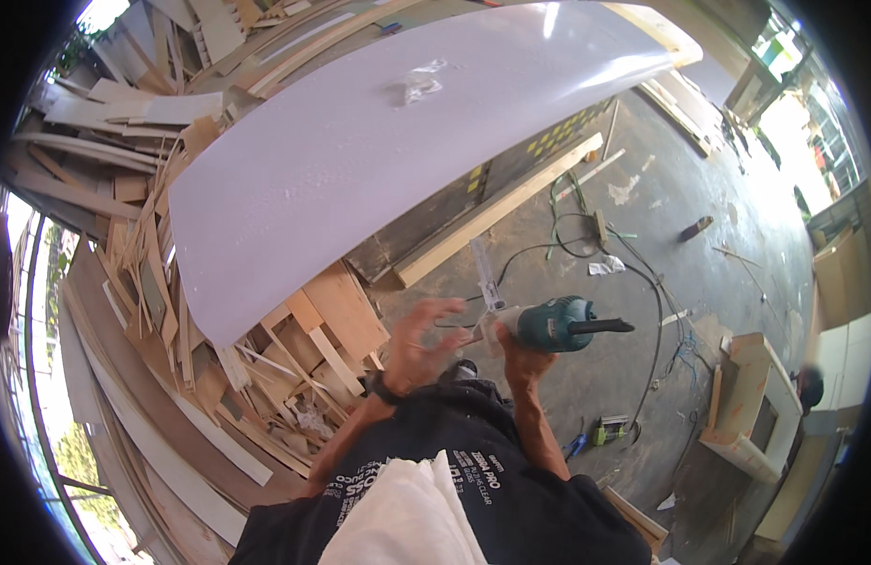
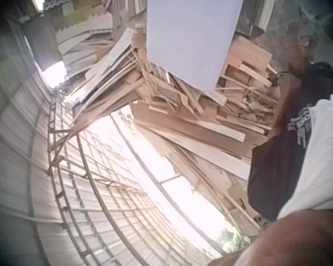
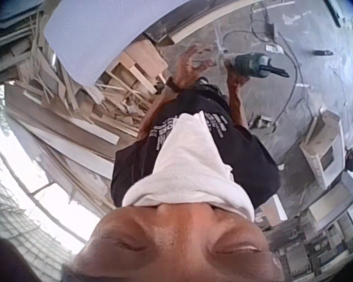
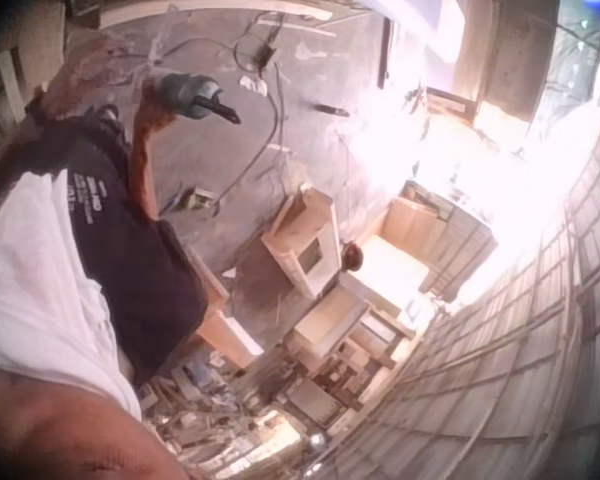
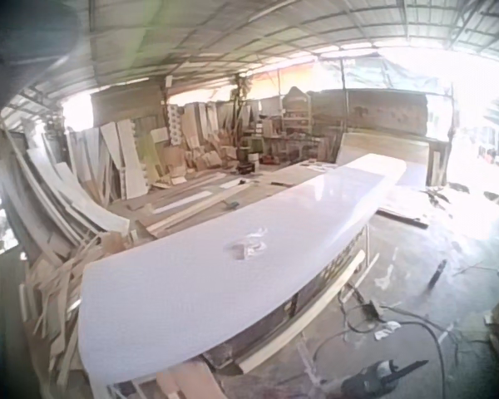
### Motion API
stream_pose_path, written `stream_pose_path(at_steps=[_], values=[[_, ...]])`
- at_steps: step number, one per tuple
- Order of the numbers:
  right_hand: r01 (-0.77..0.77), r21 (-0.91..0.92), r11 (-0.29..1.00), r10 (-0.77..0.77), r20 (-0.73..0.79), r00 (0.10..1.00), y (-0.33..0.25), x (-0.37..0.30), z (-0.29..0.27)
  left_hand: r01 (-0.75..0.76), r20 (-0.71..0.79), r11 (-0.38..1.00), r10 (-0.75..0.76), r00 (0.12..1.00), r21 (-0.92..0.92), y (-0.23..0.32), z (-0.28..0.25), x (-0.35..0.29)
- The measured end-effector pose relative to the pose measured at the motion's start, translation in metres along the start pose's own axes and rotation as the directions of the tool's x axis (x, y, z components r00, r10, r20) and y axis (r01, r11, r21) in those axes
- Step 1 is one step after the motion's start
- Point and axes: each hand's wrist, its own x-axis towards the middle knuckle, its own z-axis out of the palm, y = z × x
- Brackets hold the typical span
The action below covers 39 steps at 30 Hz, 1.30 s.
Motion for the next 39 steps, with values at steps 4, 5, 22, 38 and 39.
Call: stream_pose_path(at_steps=[4,5,22,38,39], values=[[0.023,-0.030,0.999,-0.024,-0.029,0.999,0.009,0.010,-0.036,-0.448,0.307,0.892,0.409,0.860,0.066,0.071,0.092,0.037],[0.033,-0.042,0.999,-0.035,-0.057,0.998,0.012,0.012,-0.048,-0.515,0.366,0.853,0.453,0.813,0.088,0.077,0.113,0.041],[0.078,-0.272,0.959,-0.173,-0.346,0.922,0.050,0.052,-0.130,-0.272,0.526,0.895,0.431,0.733,-0.354,0.059,0.228,0.097],[-0.159,-0.353,0.922,-0.053,-0.522,0.852,0.053,0.184,-0.088,-0.442,0.513,0.815,0.580,0.633,-0.376,0.043,0.283,0.248],[-0.140,-0.341,0.930,-0.070,-0.537,0.841,0.054,0.191,-0.085,-0.427,0.525,0.813,0.581,0.622,-0.395,0.041,0.290,0.254]])
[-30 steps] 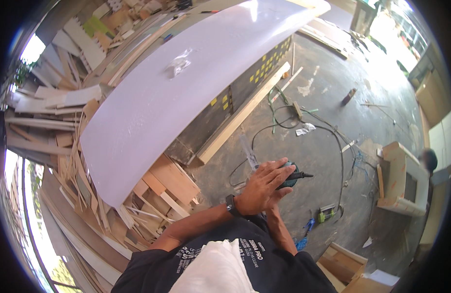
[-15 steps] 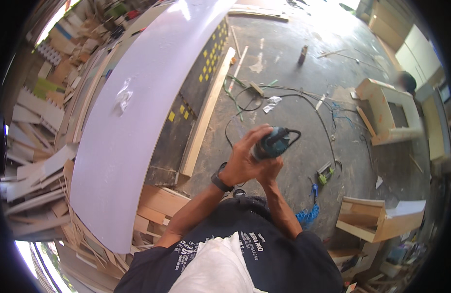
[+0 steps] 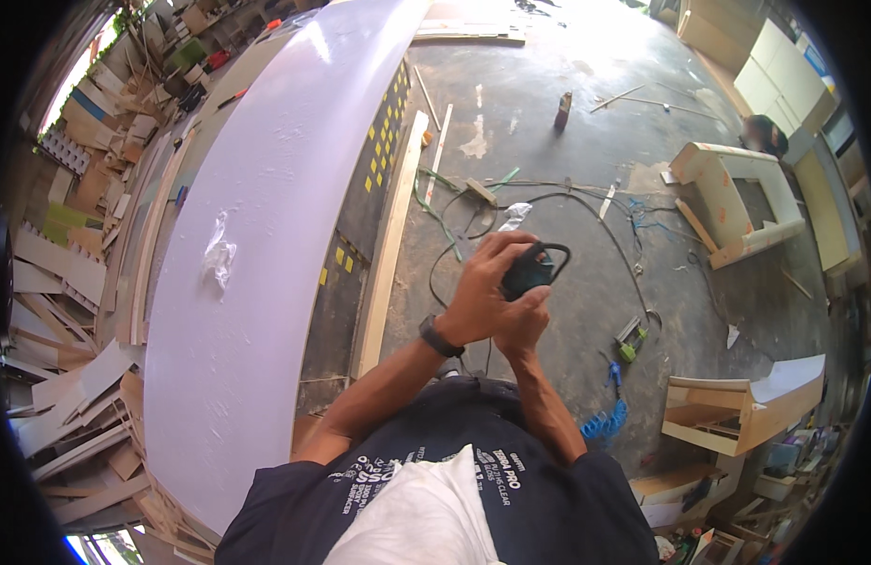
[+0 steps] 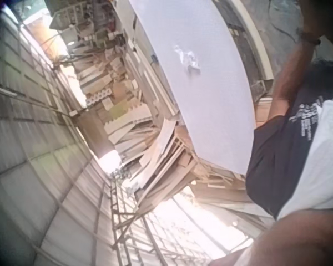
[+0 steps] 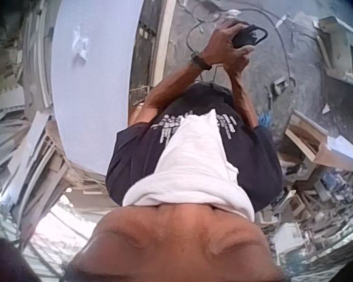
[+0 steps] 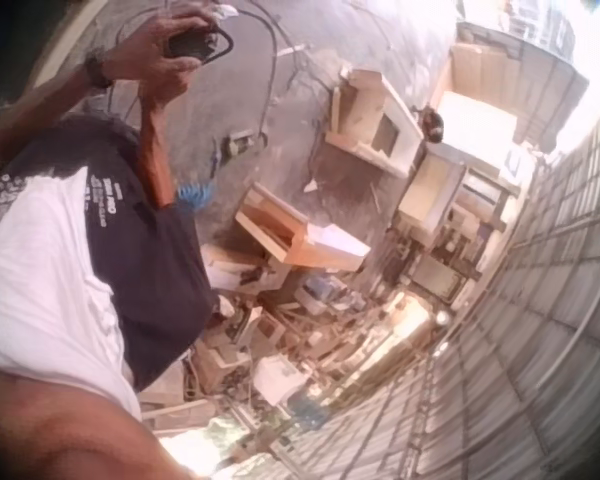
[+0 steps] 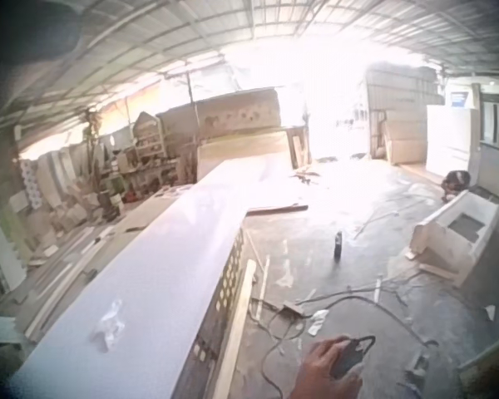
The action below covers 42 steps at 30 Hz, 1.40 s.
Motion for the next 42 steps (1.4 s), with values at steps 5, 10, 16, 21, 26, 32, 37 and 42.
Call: stream_pose_path(at_steps=[5,10,16,21,26,32,37,42], values=[[0.007,0.065,0.998,0.000,-0.115,0.993,0.005,0.015,0.007,0.007,0.091,0.998,-0.001,0.996,-0.063,-0.029,0.017,0.021],[-0.047,0.085,0.995,0.069,-0.276,0.959,0.021,0.025,-0.011,0.030,0.277,0.986,0.017,0.961,-0.167,-0.033,0.058,0.047],[-0.133,0.153,0.979,0.189,-0.457,0.869,0.058,0.049,-0.064,-0.098,0.364,0.957,0.197,0.910,-0.273,-0.042,0.133,0.077],[0.015,-0.055,0.998,-0.033,-0.352,0.935,0.104,0.087,-0.132,-0.397,0.406,0.791,0.590,0.698,-0.466,-0.069,0.216,0.144],[0.101,-0.117,0.988,-0.142,-0.425,0.894,0.124,0.154,-0.206,-0.475,0.531,0.792,0.610,0.588,-0.383,-0.068,0.318,0.206],[-0.059,0.014,0.998,0.056,-0.570,0.819,0.196,0.223,-0.314,-0.238,0.504,0.905,0.399,0.766,-0.354,-0.089,0.384,0.241],[-0.076,-0.914,0.399,-0.466,-0.273,0.842,0.275,0.254,-0.508,0.435,0.253,0.898,-0.408,0.877,-0.060,-0.215,0.332,0.179],[0.057,-0.906,0.420,-0.662,-0.263,0.702,0.238,0.341,-0.736,0.801,-0.102,0.502,-0.824,0.558,0.328,-0.306,0.228,0.019]])
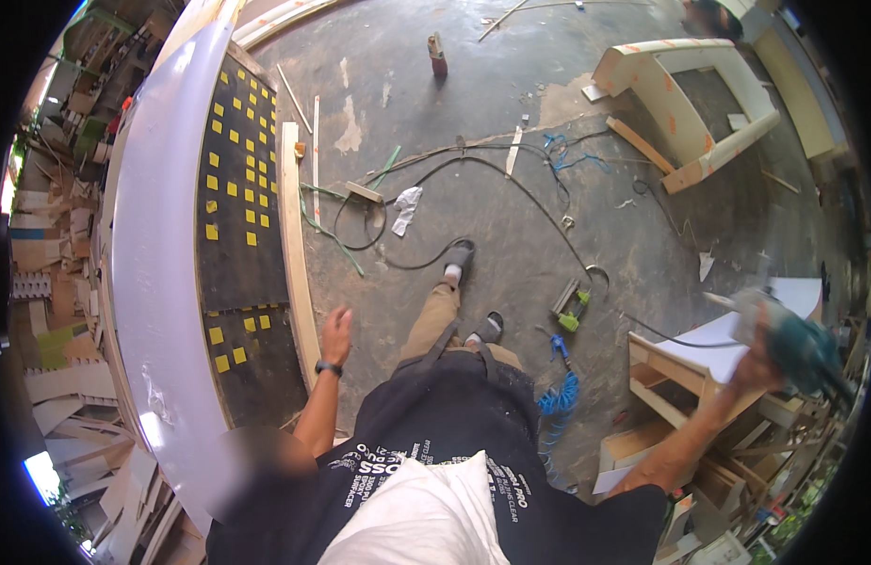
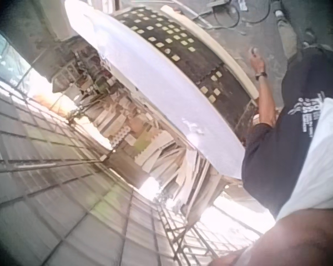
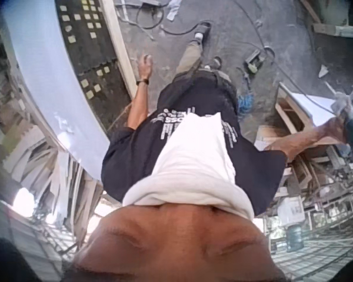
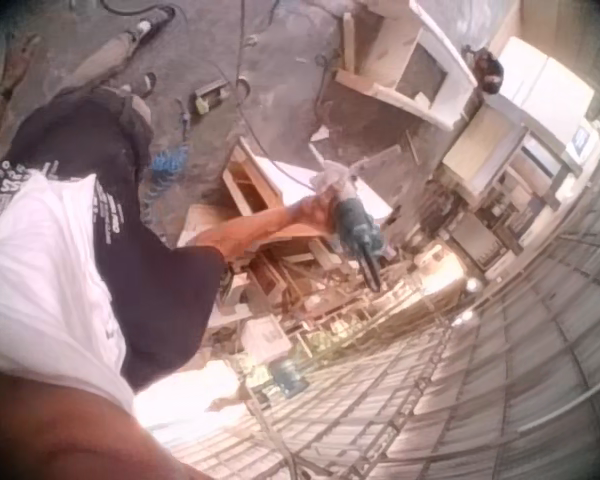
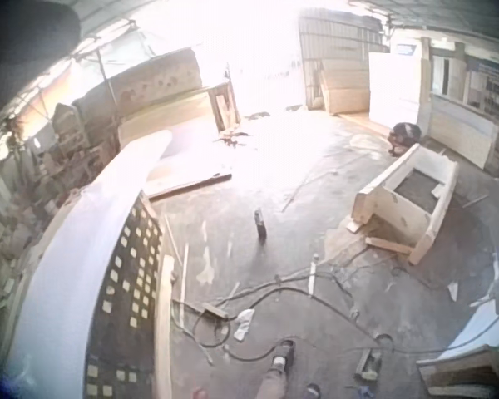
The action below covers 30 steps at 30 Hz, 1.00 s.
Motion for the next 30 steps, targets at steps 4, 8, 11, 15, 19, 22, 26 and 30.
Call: stream_pose_path(at_steps=[4,8,11,15,19,22,26,30], values=[[-0.480,-0.354,0.803,0.454,-0.160,0.876,-0.014,0.114,-0.019,0.409,0.034,0.855,-0.442,0.897,0.319,-0.119,0.003,-0.040],[-0.496,0.049,0.867,0.477,-0.370,0.797,0.040,0.133,-0.009,0.805,0.260,0.586,-0.766,0.588,-0.094,-0.112,0.079,-0.016],[-0.692,0.055,0.719,0.659,-0.371,0.655,-0.048,0.130,0.084,0.487,0.468,0.843,-0.534,0.704,0.228,-0.094,0.131,0.051],[-0.762,0.547,0.346,0.931,-0.099,0.351,-0.072,0.035,0.202,0.281,0.468,0.957,-0.284,0.837,0.079,0.022,0.192,0.204],[-0.711,0.656,-0.253,0.966,0.136,-0.219,-0.110,-0.053,0.322,0.196,0.417,0.918,-0.037,0.908,-0.344,0.179,0.173,0.332],[-0.650,0.651,-0.392,0.906,0.150,-0.396,-0.128,-0.120,0.413,0.211,0.331,0.870,-0.059,0.942,-0.446,0.219,0.167,0.370],[-0.623,0.603,-0.499,0.794,0.029,-0.608,-0.108,-0.240,0.540,0.364,0.332,0.878,-0.258,0.907,-0.312,0.171,0.190,0.354],[-0.693,0.517,-0.503,0.785,-0.062,-0.617,-0.066,-0.332,0.636,0.536,0.389,0.834,-0.542,0.745,0.135,0.060,0.211,0.253]])
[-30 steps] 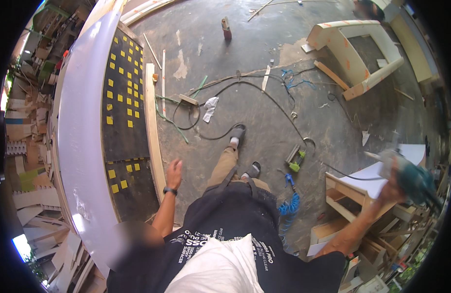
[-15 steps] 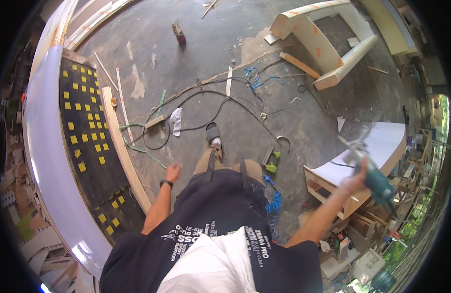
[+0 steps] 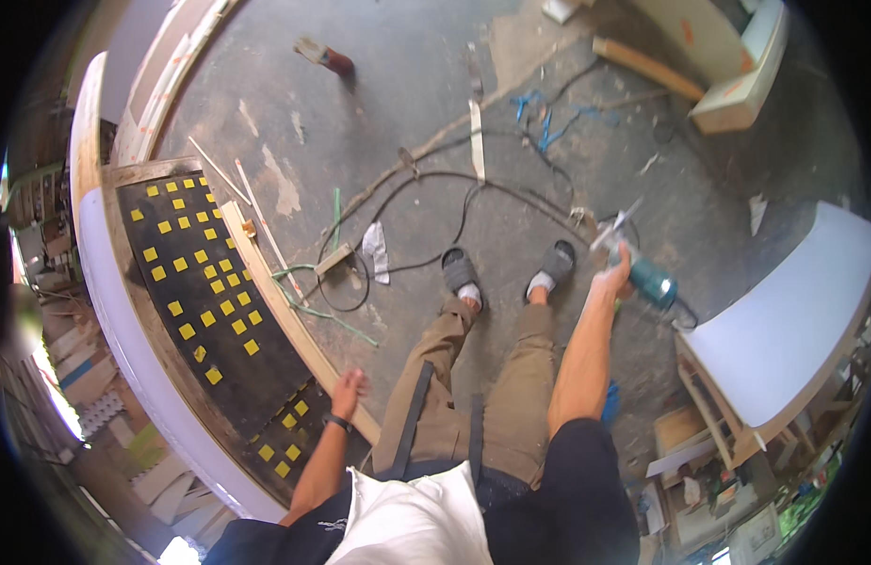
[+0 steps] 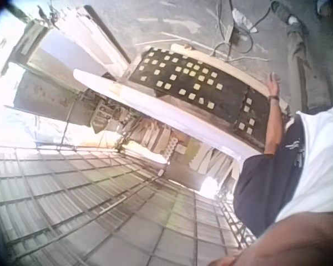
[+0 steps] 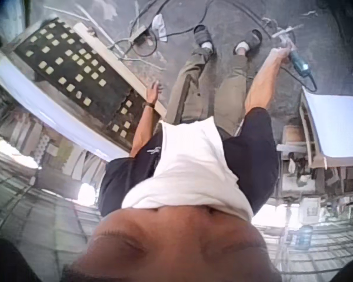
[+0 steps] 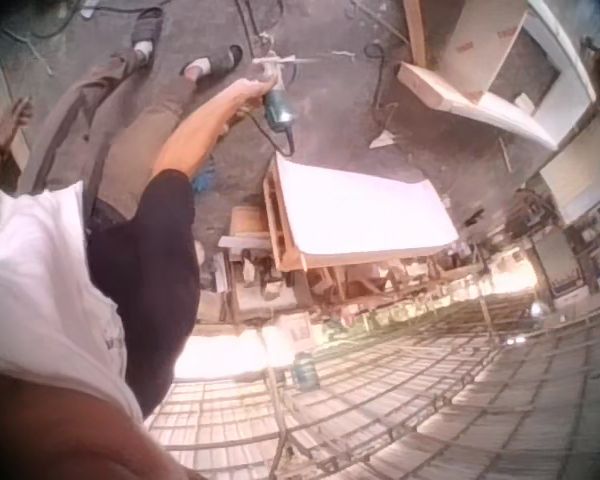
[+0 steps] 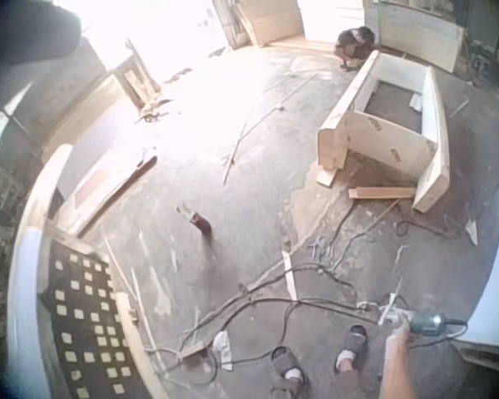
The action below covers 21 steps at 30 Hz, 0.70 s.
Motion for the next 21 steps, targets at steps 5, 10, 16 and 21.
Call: stream_pose_path(at_steps=[5,10,16,21], values=[[0.090,-0.208,0.974,-0.107,-0.073,0.992,0.080,0.122,0.082,0.118,0.109,0.888,-0.185,0.977,0.445,-0.141,0.022,-0.055],[0.261,-0.276,0.925,-0.238,0.116,0.964,0.132,0.228,0.162,0.286,0.054,0.867,-0.335,0.941,0.407,-0.110,0.140,-0.026],[0.497,-0.273,0.823,-0.414,0.310,0.856,0.194,0.313,0.199,0.072,0.170,0.937,-0.137,0.976,0.343,0.003,0.287,0.096],[0.645,-0.412,0.643,-0.536,0.359,0.764,0.216,0.273,0.210,-0.047,0.226,0.960,-0.018,0.974,0.275,0.084,0.377,0.154]])
